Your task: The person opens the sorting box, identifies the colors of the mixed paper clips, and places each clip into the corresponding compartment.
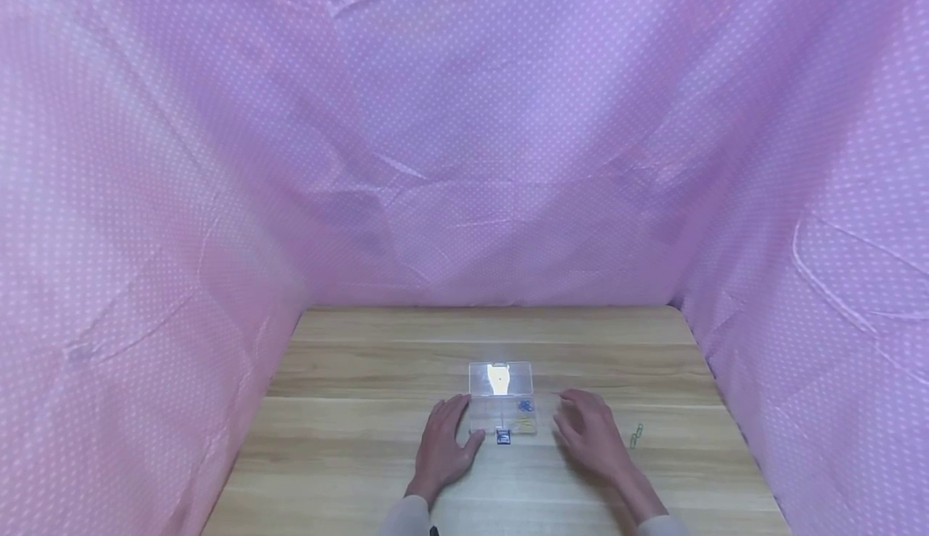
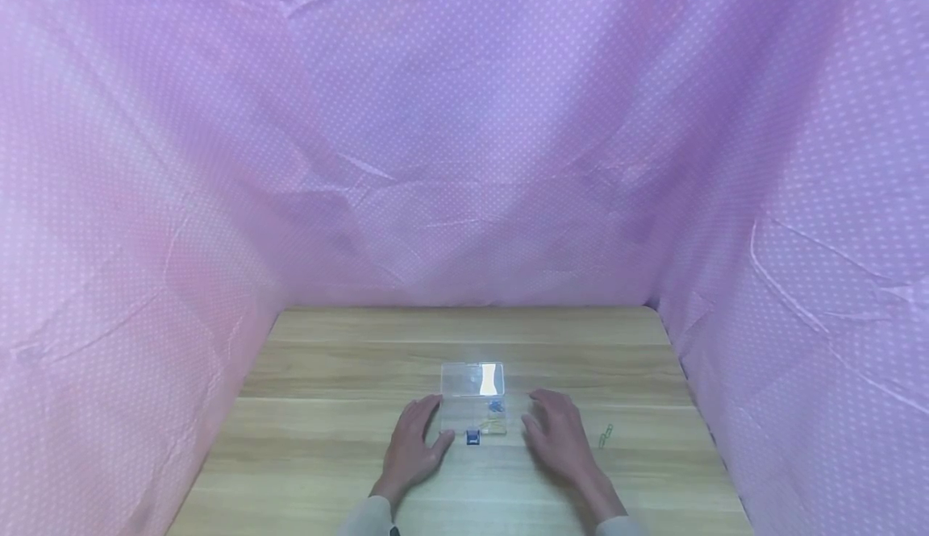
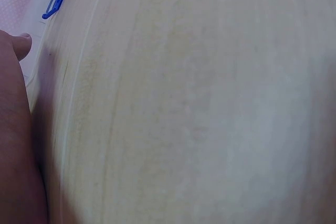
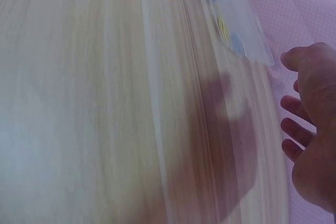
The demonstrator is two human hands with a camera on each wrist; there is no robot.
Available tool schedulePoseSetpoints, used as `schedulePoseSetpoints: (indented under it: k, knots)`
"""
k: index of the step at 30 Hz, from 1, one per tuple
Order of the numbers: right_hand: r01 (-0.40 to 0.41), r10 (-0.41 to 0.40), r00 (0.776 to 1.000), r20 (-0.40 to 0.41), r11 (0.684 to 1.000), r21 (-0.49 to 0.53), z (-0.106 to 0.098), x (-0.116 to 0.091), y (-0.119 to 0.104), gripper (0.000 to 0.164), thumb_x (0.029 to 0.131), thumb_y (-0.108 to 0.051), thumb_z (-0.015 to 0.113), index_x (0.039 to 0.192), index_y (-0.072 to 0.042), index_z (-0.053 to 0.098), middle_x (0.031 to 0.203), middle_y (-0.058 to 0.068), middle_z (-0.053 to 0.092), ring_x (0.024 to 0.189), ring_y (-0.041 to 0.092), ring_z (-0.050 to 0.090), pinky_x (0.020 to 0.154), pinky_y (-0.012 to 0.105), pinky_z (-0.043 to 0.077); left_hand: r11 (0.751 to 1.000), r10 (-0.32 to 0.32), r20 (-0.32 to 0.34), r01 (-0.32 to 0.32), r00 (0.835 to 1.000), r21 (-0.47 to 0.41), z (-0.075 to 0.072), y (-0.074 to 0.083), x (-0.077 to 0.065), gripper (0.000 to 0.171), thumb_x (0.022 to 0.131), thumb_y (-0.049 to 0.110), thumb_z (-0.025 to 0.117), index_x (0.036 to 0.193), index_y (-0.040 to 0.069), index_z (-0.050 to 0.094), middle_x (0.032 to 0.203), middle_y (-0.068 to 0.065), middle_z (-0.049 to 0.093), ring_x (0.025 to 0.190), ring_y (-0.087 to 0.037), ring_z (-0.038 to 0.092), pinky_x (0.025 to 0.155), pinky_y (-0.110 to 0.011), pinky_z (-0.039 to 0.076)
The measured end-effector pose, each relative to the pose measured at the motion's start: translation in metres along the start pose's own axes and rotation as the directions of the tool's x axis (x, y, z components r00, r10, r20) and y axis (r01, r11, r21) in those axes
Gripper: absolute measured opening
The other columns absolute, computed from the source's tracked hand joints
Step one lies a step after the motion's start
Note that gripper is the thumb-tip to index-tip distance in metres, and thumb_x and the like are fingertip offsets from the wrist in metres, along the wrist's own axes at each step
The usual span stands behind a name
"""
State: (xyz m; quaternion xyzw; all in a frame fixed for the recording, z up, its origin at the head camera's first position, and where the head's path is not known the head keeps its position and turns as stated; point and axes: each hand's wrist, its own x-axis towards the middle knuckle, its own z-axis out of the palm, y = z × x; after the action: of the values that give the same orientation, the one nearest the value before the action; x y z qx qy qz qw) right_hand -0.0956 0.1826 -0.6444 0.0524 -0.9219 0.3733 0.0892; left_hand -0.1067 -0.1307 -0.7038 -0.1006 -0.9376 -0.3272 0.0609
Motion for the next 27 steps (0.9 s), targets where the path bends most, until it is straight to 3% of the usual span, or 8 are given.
schedulePoseSetpoints:
  k: [8,17,20,27]
  knots:
    - [0.039,-0.042,0.995,-0.086,0.999,-0.038,-0.017,-0.006,0.024,0.047,0.095,-0.009,0.088,0.138,0.002,0.073,0.138,0.023,0.077,0.134,0.050,0.067,0.117,0.075,0.054,1.000,-0.006,0.007,0.006,1.000,-0.004,-0.001,0.002,0.000,0.071,0.101,0.050,0.077,0.163,0.019,0.060,0.166,-0.009,0.065,0.160,-0.036,0.056,0.143,-0.056,0.035]
    - [0.159,-0.179,0.961,-0.212,0.981,-0.107,-0.035,-0.014,0.041,0.046,0.085,-0.003,0.093,0.127,0.005,0.076,0.124,0.024,0.082,0.118,0.050,0.073,0.105,0.066,0.054,1.000,-0.010,0.010,0.010,1.000,-0.006,-0.001,0.001,0.000,0.071,0.100,0.049,0.078,0.162,0.018,0.061,0.165,-0.010,0.065,0.159,-0.037,0.057,0.144,-0.056,0.035]
    - [0.134,-0.154,0.966,-0.206,0.985,-0.106,-0.040,-0.018,0.047,0.046,0.087,-0.004,0.092,0.129,0.005,0.076,0.125,0.025,0.081,0.120,0.051,0.071,0.106,0.068,0.053,1.000,-0.007,0.007,0.007,1.000,0.004,0.000,0.000,0.000,0.072,0.100,0.050,0.078,0.162,0.018,0.061,0.166,-0.009,0.065,0.158,-0.036,0.057,0.143,-0.056,0.035]
    - [-0.007,0.000,0.989,-0.146,0.999,-0.044,-0.054,-0.028,0.059,0.048,0.093,-0.007,0.089,0.136,0.005,0.072,0.138,0.033,0.073,0.131,0.057,0.064,0.110,0.079,0.051,0.998,0.039,-0.028,-0.037,0.999,0.041,0.002,-0.002,0.000,0.070,0.101,0.050,0.078,0.160,0.016,0.062,0.162,-0.010,0.068,0.154,-0.037,0.061,0.138,-0.057,0.041]
